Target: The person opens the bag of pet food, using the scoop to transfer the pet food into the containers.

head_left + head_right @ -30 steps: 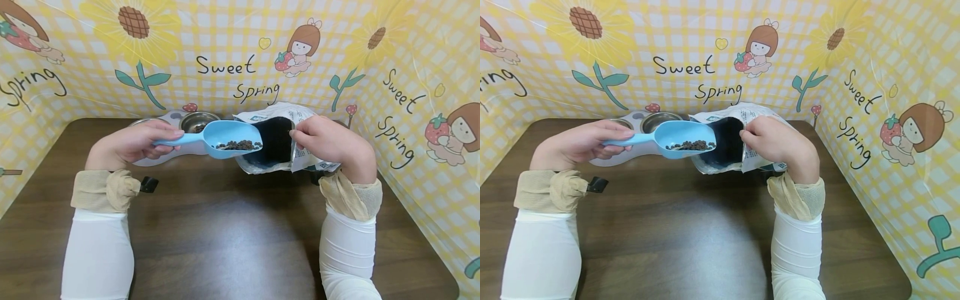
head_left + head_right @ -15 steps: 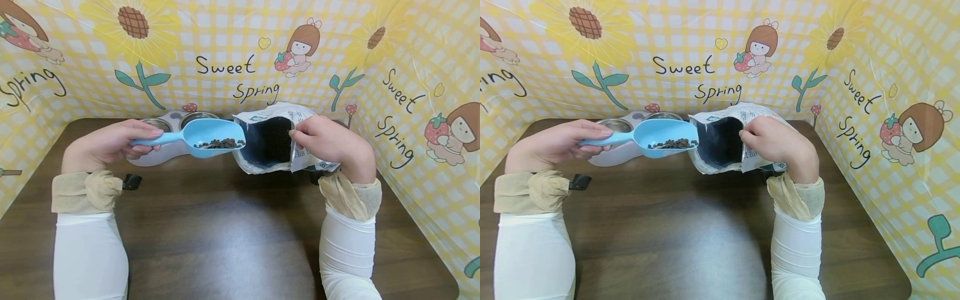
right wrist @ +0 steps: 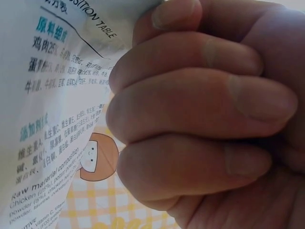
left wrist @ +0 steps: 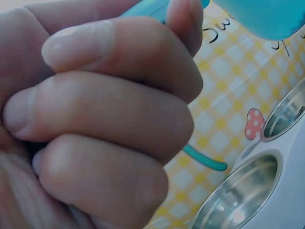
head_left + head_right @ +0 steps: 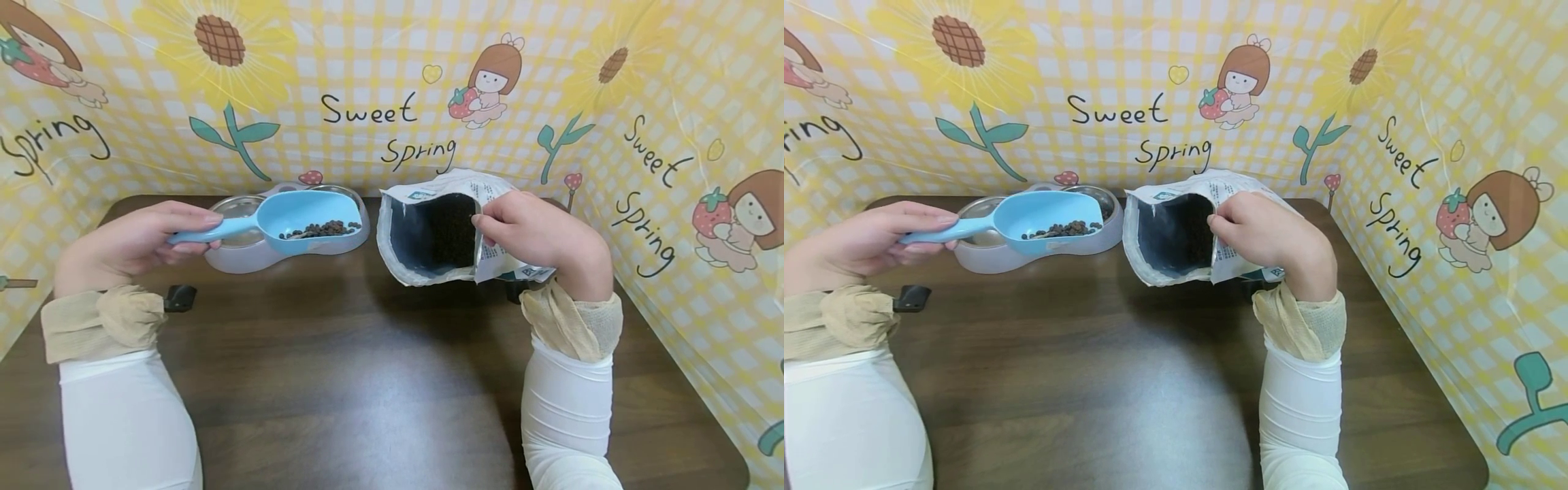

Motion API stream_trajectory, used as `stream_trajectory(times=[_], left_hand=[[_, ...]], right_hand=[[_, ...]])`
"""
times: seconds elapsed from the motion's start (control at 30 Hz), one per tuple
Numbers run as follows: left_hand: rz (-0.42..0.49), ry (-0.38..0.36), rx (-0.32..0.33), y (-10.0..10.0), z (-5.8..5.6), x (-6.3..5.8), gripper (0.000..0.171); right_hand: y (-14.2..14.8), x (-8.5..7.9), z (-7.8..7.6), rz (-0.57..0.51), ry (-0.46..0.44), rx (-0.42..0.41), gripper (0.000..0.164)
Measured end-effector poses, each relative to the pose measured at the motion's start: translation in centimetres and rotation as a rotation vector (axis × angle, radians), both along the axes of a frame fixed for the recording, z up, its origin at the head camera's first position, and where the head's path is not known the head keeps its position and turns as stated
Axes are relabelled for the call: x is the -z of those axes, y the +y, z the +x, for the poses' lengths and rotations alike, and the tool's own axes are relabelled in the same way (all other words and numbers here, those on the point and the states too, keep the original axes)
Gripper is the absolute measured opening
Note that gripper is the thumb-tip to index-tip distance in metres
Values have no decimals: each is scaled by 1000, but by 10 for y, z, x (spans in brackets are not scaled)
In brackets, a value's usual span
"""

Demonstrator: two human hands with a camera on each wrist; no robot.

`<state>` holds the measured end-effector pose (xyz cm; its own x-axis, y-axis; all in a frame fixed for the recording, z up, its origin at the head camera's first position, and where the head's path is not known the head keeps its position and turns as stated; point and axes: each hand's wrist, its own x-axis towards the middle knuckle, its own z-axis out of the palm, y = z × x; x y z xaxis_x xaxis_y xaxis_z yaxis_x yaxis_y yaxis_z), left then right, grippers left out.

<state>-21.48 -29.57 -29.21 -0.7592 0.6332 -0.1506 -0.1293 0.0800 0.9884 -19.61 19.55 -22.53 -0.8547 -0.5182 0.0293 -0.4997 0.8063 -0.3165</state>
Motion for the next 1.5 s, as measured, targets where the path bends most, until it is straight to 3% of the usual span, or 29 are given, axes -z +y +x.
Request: stream_trajectory(times=[0.2,0.37,0.73,1.33,1.43,1.5], left_hand=[[127,-41,17,-15,-2,8,50],[171,-101,-34,-28,-4,15,52],[105,-155,-174,-46,-3,20,52],[44,-195,-161,-78,-3,34,57],[-24,-171,-203,-78,-2,33,56],[-103,-145,-264,-76,0,31,54]], right_hand=[[0,1,-1,0,-2,-3,50],[0,1,-1,0,3,-4,50],[0,1,-1,11,7,2,50],[0,1,-1,17,-9,-5,50],[1,1,-2,28,-7,-3,50],[1,1,-3,29,-6,-3,49]])
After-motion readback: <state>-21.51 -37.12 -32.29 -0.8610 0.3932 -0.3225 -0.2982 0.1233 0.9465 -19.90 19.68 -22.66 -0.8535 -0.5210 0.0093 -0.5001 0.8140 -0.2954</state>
